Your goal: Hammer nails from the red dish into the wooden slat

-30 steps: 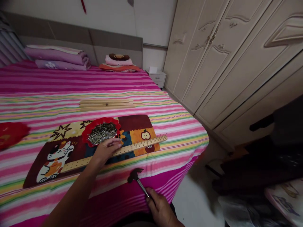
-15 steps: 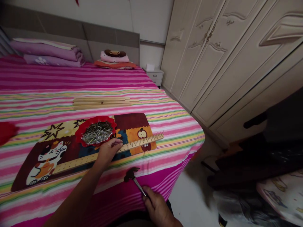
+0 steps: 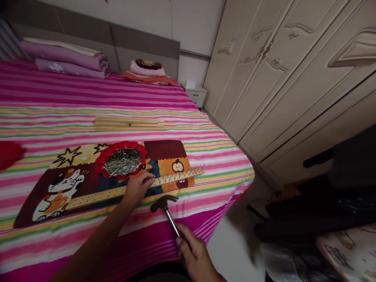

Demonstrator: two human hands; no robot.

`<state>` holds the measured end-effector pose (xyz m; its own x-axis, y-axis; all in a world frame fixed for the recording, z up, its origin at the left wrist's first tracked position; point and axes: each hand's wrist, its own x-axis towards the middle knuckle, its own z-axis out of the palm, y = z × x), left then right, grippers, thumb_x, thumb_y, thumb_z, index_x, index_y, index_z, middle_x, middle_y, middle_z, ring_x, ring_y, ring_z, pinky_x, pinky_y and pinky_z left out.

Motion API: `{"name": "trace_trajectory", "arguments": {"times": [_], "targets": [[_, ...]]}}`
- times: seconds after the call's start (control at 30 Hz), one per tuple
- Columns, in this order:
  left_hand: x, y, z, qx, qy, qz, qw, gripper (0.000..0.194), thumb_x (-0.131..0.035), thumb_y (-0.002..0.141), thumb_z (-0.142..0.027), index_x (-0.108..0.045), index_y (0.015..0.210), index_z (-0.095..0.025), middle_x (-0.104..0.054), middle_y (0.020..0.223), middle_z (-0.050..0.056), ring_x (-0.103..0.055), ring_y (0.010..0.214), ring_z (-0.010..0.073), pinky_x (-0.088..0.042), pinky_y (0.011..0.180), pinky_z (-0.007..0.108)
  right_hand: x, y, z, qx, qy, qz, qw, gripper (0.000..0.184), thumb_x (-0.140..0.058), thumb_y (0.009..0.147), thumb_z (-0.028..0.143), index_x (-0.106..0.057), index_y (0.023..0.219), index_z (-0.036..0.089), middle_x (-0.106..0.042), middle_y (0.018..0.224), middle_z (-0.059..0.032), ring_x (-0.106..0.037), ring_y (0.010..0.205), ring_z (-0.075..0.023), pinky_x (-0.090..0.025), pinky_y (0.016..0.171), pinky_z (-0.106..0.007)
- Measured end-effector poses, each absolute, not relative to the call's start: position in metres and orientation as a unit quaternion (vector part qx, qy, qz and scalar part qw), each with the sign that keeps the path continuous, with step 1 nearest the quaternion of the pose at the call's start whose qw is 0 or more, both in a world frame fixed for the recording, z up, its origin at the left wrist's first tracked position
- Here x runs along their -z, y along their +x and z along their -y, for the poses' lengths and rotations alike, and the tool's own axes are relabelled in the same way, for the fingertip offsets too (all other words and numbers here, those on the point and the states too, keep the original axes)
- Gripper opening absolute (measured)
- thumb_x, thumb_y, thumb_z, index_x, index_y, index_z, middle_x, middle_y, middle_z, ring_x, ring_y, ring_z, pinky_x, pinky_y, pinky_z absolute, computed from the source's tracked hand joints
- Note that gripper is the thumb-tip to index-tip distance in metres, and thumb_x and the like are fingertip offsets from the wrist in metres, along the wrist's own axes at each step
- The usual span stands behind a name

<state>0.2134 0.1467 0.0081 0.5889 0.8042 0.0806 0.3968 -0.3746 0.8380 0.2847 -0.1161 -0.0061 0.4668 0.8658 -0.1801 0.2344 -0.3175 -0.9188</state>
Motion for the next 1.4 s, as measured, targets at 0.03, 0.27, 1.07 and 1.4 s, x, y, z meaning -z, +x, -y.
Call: {"name": "trace_trajectory", "arguments": {"times": [0.03,0.27,1.07,1.4], "targets": [[-0.007,0.213,-0.147,-0.248,0.793,-0.380,0.406,0.017,-0.052,0.074,-0.030,-0.066,0.078,-0.021,-0.067,0.072,0.000,-0.059,0.068,0.0144,-0.042,0.065,0.025,-0.005,0.287,0.110,-0.329,-0.739,0.374,0.453,0.046,-0.042,0.091,0.044,-0.053,0.130,0.021,-0.071,0.080,-0.0024,-0.067,0.079,-0.0184,-0.054,0.071,-0.025],[-0.006,0.214,-0.145,-0.244,0.805,-0.378,0.387,0.012,-0.053,0.076,-0.023,-0.065,0.077,-0.021,-0.065,0.071,-0.002,-0.057,0.068,0.0121,-0.039,0.064,0.023,-0.067,0.311,0.056,-0.179,-0.747,0.475,0.429,0.042,-0.040,0.092,0.033,-0.053,0.128,0.014,-0.071,0.101,-0.0088,-0.068,0.089,-0.0194,-0.053,0.080,-0.028],[-0.040,0.167,-0.178,-0.275,0.817,-0.492,0.119,0.024,-0.045,0.081,-0.021,-0.067,0.091,-0.016,-0.066,0.094,0.011,-0.057,0.092,0.0231,-0.043,0.084,0.034,0.054,0.296,0.117,-0.308,-0.755,0.383,0.434,0.045,-0.050,0.086,0.046,-0.063,0.120,0.020,-0.067,0.116,-0.0087,-0.059,0.113,-0.0238,-0.043,0.098,-0.030],[-0.062,0.153,-0.215,-0.022,0.837,-0.546,0.040,0.032,-0.039,0.079,-0.026,-0.068,0.088,-0.017,-0.069,0.091,0.014,-0.063,0.089,0.0295,-0.043,0.072,0.036,0.059,0.294,0.111,-0.290,-0.756,0.332,0.483,0.047,-0.053,0.080,0.053,-0.068,0.111,0.020,-0.068,0.070,-0.0034,-0.064,0.077,-0.0206,-0.052,0.068,-0.025]]}}
